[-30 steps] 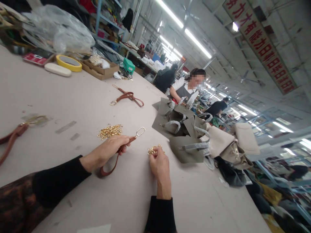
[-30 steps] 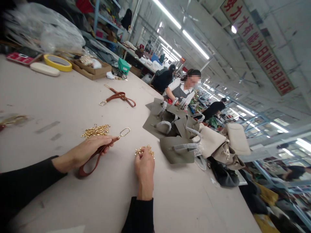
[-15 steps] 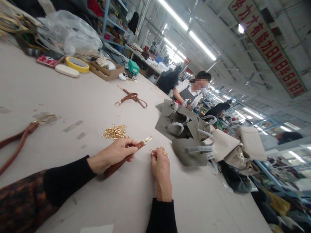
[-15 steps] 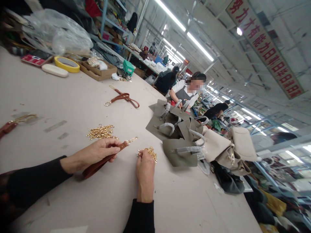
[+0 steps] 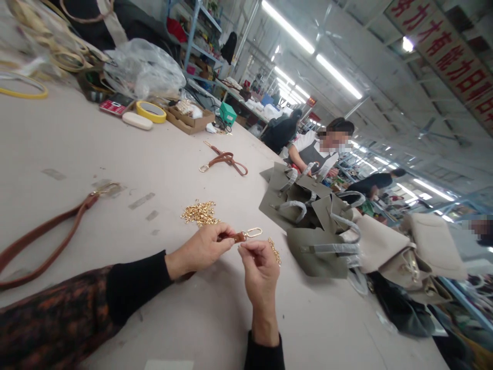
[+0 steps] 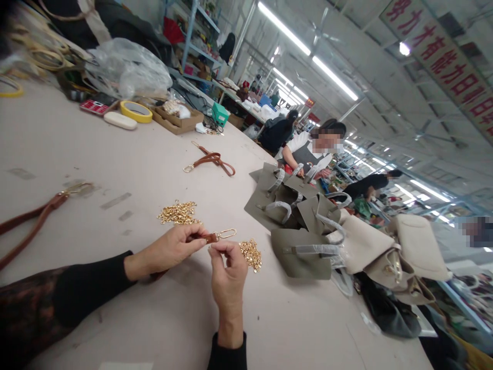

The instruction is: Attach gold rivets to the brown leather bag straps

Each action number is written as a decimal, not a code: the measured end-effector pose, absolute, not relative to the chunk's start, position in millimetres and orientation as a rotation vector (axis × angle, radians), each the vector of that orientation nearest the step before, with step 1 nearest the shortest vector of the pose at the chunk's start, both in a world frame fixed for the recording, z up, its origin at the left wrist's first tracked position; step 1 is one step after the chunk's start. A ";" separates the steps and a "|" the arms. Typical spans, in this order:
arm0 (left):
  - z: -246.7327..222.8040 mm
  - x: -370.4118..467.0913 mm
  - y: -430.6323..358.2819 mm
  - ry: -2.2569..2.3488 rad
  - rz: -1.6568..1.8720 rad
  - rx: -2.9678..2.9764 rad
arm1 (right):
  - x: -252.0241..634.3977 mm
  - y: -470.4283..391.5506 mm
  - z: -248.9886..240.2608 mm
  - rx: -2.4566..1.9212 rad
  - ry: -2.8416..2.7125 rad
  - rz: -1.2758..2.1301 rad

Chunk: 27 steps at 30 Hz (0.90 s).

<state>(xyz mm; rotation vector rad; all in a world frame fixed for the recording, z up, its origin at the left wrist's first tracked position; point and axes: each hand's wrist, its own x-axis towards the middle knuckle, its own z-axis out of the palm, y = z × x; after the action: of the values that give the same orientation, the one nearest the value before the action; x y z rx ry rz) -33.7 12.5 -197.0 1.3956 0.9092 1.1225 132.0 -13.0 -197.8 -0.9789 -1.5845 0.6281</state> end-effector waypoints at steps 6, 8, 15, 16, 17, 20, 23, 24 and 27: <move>-199.5 -32.3 10.1 0.931 1.177 1.485 | 121.8 -14.3 -197.8 -0.973 -1.690 0.354; -199.4 -31.9 9.6 0.926 1.187 1.499 | 122.8 -13.1 -197.7 -0.962 -1.698 0.298; -202.9 -30.8 8.1 0.868 1.136 1.417 | 124.4 -12.5 -201.2 -0.981 -1.688 0.305; -203.0 -30.7 8.1 0.863 1.126 1.414 | 124.4 -12.8 -201.6 -0.993 -1.683 0.313; -202.8 -30.7 8.3 0.863 1.124 1.420 | 124.4 -13.2 -201.9 -1.008 -1.678 0.320; -201.6 -31.5 9.1 0.877 1.161 1.505 | 123.8 -14.2 -202.5 -1.034 -1.657 0.332; -200.0 -33.1 10.1 0.878 1.202 1.603 | 121.3 -13.4 -204.2 -1.059 -1.582 0.373; -199.0 -33.7 10.2 0.874 1.200 1.612 | 119.7 -12.8 -204.9 -1.066 -1.522 0.431; -195.1 -35.4 8.2 0.829 1.157 1.587 | 112.8 -11.8 -205.7 -1.075 -1.334 0.617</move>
<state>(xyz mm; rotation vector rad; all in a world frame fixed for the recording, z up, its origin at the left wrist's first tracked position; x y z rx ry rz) -35.4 8.2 -195.1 1.5871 0.8294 1.1575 112.8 -11.8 -205.7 -1.0745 -1.3336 0.6174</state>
